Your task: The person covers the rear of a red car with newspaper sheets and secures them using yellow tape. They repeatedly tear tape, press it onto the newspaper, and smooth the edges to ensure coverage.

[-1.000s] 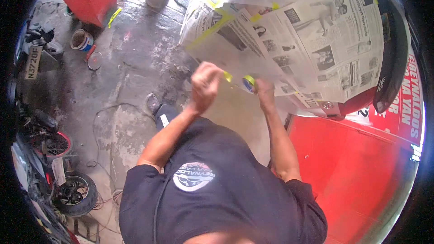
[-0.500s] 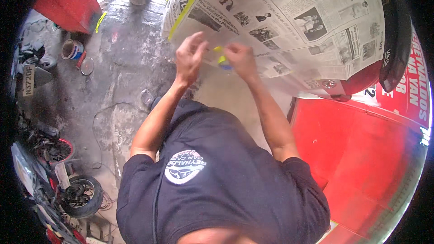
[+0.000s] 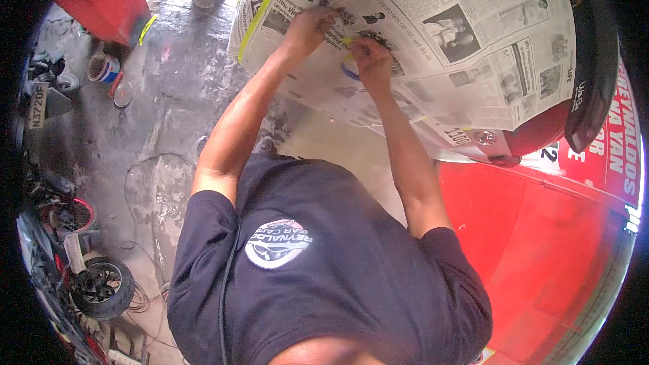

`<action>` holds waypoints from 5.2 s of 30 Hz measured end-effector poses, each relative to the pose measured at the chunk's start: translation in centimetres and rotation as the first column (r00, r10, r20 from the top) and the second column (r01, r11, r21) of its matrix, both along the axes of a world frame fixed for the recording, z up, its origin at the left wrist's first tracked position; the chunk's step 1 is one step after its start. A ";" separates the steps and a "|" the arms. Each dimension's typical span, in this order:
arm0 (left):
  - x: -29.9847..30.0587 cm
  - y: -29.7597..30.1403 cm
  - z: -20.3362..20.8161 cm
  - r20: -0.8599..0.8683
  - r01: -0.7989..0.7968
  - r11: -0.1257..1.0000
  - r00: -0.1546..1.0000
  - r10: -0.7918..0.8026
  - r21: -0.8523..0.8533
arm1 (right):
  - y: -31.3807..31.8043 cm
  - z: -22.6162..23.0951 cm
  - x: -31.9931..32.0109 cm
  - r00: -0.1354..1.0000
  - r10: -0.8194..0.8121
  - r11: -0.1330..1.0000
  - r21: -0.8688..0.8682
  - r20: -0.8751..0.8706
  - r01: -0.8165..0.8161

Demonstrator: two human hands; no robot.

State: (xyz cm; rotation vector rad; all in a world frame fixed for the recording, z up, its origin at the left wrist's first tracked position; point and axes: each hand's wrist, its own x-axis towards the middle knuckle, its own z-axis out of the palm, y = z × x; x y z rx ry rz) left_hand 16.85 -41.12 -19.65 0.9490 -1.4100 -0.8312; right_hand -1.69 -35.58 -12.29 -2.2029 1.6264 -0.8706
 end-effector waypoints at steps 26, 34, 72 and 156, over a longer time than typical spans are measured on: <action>-0.7 0.5 0.9 0.320 -0.157 0.980 0.928 0.188 -0.121 | -1.0 -0.1 3.4 0.849 -0.279 0.952 -0.248 -0.448 0.182; -3.0 0.2 -1.6 0.439 -0.171 0.983 0.880 0.180 -0.060 | 0.2 0.6 1.8 0.872 -0.318 0.943 -0.218 -0.372 0.251; 17.4 18.8 -3.6 -0.683 0.399 0.855 0.727 -0.075 0.331 | 9.9 1.2 21.0 0.987 0.115 0.986 0.134 -0.108 -0.101; 16.7 0.4 15.0 0.184 0.438 0.711 0.894 -0.408 -0.550 | 5.1 9.6 20.4 0.612 -0.570 0.813 0.273 0.548 0.514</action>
